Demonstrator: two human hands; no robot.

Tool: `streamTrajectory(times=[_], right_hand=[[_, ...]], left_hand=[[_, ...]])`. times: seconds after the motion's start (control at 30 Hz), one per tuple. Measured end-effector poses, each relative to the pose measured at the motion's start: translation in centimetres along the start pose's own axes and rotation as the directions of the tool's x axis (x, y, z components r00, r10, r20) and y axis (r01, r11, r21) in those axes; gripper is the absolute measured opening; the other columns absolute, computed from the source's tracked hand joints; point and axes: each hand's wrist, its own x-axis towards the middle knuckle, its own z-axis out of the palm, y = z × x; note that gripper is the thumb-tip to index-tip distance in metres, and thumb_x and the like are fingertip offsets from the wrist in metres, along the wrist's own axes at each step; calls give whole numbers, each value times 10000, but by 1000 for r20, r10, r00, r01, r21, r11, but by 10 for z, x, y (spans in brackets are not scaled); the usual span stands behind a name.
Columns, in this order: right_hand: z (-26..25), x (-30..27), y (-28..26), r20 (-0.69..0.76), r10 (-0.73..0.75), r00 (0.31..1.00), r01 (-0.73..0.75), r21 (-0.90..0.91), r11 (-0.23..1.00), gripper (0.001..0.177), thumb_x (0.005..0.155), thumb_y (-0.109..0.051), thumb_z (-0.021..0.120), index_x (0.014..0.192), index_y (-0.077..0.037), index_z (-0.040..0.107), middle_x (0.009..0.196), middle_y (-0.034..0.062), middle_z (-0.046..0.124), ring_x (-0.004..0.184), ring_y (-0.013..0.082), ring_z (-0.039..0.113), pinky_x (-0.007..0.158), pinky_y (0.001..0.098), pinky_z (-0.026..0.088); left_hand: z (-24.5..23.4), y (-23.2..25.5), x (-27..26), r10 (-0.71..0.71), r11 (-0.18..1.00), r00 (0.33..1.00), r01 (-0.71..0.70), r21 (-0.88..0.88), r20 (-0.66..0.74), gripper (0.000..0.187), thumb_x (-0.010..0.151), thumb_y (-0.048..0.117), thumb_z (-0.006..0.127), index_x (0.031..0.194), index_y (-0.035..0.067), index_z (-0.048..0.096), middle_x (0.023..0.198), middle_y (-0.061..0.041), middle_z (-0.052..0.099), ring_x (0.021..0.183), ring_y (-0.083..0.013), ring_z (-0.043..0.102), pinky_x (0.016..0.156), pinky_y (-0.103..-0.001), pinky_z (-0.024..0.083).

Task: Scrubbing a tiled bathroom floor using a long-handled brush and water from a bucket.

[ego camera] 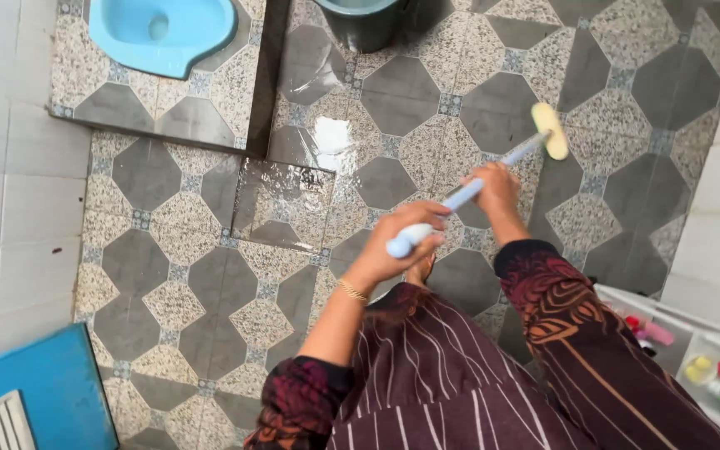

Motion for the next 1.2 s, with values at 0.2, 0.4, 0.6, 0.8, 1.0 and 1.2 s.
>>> streamTrajectory(times=[0.2,0.4,0.6,0.8,1.0,1.2], right_hand=[[-25,56,-159,163,73,984,-169,720,673,189,858,-308,837,915,-181,710,1090,85,628,1218,336,547,1087,557,397],[-68,49,-275,-139,-428,893,394,701,594,343,953,-358,730,658,-213,635,692,-25,613,882,243,625,965,400,466],[-126,67,-304,-171,-630,758,596,572,563,394,985,-427,648,683,-197,543,711,-40,598,870,181,613,982,399,381],[-90,147,-235,-101,-525,845,517,406,754,308,918,-425,741,654,-269,717,728,-64,683,786,219,528,819,397,330],[-32,208,-244,-60,-384,921,382,316,868,364,936,-499,694,682,-253,609,720,-31,588,870,223,581,900,395,438],[-100,228,-364,-306,-515,800,575,636,515,340,940,-339,723,645,-228,596,644,6,601,704,269,615,765,367,485]], left_hand=[[-73,99,38,76,946,988,-29,322,-133,205,946,201,707,831,34,677,962,-161,759,1039,-414,718,929,-511,555],[-97,168,59,206,807,963,-68,586,-173,273,945,171,663,698,77,596,713,-76,661,728,-312,694,906,-477,563],[-118,195,90,272,812,952,-150,564,-138,305,944,189,622,669,75,553,639,-57,579,608,-280,647,829,-548,598],[-176,134,125,136,910,987,-89,404,-88,314,1027,168,505,741,41,535,726,-71,602,694,-230,633,751,-338,539],[-219,93,159,89,981,986,-62,183,-144,232,956,75,628,728,40,608,720,-138,696,702,-345,721,706,-475,569],[-263,109,207,229,909,960,-151,388,-164,320,911,145,667,606,91,585,568,-45,586,554,-271,618,669,-429,591]])
